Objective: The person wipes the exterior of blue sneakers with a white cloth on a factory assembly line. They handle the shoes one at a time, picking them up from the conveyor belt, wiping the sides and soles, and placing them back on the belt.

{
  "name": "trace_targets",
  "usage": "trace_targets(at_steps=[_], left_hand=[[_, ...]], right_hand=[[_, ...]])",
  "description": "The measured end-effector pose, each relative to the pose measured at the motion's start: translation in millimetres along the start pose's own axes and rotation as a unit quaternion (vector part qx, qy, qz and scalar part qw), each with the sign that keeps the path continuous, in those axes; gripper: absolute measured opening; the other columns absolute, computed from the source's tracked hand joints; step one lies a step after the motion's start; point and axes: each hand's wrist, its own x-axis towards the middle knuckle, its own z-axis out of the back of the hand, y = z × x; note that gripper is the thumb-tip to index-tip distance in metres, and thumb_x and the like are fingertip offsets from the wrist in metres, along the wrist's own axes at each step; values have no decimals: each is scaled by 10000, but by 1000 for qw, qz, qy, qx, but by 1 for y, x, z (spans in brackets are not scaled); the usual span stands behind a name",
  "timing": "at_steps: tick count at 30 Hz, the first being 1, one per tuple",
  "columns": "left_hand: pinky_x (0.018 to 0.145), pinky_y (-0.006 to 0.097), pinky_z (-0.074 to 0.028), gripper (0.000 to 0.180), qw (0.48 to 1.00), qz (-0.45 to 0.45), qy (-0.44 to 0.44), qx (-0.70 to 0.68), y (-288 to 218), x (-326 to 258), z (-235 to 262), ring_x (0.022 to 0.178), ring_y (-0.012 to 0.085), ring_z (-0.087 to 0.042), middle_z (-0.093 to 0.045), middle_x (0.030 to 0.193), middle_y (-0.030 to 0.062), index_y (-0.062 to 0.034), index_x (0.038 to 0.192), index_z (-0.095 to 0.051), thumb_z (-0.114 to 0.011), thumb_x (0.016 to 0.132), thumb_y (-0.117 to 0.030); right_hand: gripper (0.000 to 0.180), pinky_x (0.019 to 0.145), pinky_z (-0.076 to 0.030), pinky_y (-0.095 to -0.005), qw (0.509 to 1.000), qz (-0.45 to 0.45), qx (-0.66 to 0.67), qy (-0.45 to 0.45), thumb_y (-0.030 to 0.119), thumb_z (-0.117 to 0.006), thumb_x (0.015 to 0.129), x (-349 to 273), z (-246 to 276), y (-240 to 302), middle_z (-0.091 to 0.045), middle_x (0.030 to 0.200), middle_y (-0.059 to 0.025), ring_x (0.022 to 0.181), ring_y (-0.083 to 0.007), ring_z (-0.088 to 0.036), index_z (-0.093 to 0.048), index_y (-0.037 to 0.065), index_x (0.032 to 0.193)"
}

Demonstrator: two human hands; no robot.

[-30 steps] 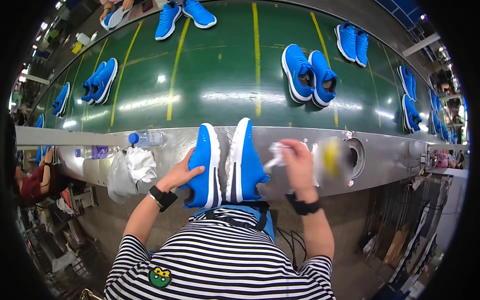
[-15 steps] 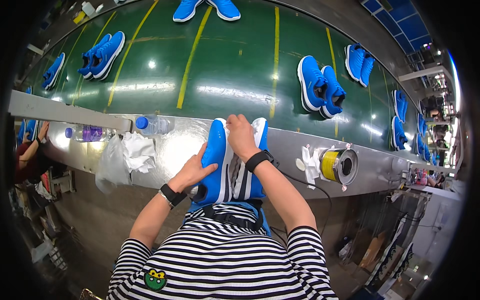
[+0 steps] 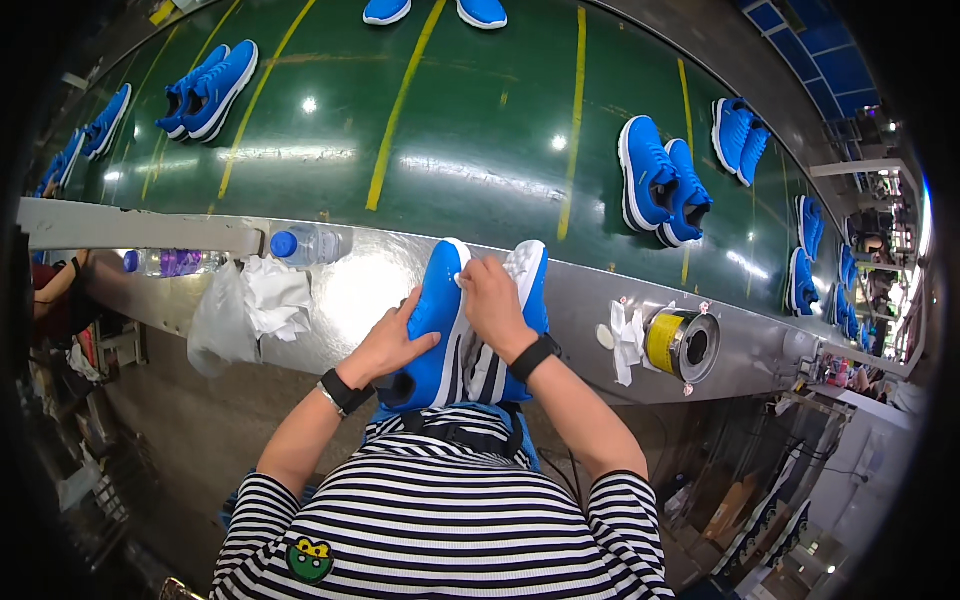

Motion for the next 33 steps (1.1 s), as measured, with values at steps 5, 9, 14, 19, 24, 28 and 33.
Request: trace_targets(at_steps=[5, 9, 14, 19, 24, 28, 33], left_hand=[[858, 426, -447, 860, 1000, -1, 0, -23, -6, -3, 2, 965, 425, -543, -507, 1102, 298, -42, 1436, -199, -640, 784, -388], [859, 423, -447, 858, 999, 3, 4, -32, -3, -4, 3, 973, 422, -544, -509, 1104, 296, -43, 1436, -203, -642, 782, -383], [873, 423, -447, 857, 1000, 4, -6, -19, -1, -3, 2, 1007, 431, -539, -506, 1128, 304, -46, 1438, -203, -639, 784, -389], [881, 427, -442, 854, 1000, 14, 9, -1, -4, -1, 3, 1019, 436, -535, -514, 1130, 299, -38, 1437, -203, -635, 789, -387], [877, 429, -442, 851, 999, -5, -21, -31, 1, -4, 0, 1010, 436, -534, -515, 1123, 302, -31, 1434, -204, -638, 788, -373], [862, 430, -448, 845, 999, -16, -32, -25, 0, -3, -1, 995, 440, -534, -509, 1105, 319, -27, 1431, -210, -638, 788, -368], [832, 433, -454, 842, 999, 2, -28, -17, -2, -4, -5, 929, 448, -540, -511, 1039, 318, -31, 1432, -219, -640, 787, -373]], right_hand=[[120, 689, -452, -416, 995, 13, -20, -99, -27, -549, 764, 33, 13, -8, -526, 852, -173, 804, -364, -553, -556, 12, 878], [170, 736, -468, -374, 997, 40, 12, -61, -16, -591, 769, 6, 15, 4, -550, 897, -149, 847, -330, -570, -583, 9, 937], [136, 711, -477, -352, 997, -32, 72, 3, 4, -612, 786, -3, 17, 16, -572, 885, -136, 806, -291, -598, -628, 5, 922], [123, 634, -465, -307, 997, -59, 50, -25, -48, -608, 748, 10, 4, -9, -545, 749, -98, 686, -209, -576, -651, 13, 845], [135, 593, -447, -310, 999, -13, 41, -15, -69, -600, 726, 1, 0, -6, -527, 725, -98, 645, -215, -559, -645, 14, 823], [123, 598, -446, -355, 999, 13, 5, -33, -67, -598, 723, -6, -2, -4, -525, 747, -121, 658, -282, -557, -633, 14, 808], [131, 614, -442, -376, 999, 14, 15, -38, -79, -583, 728, 21, -2, -3, -523, 765, -134, 679, -314, -553, -627, 15, 808]])
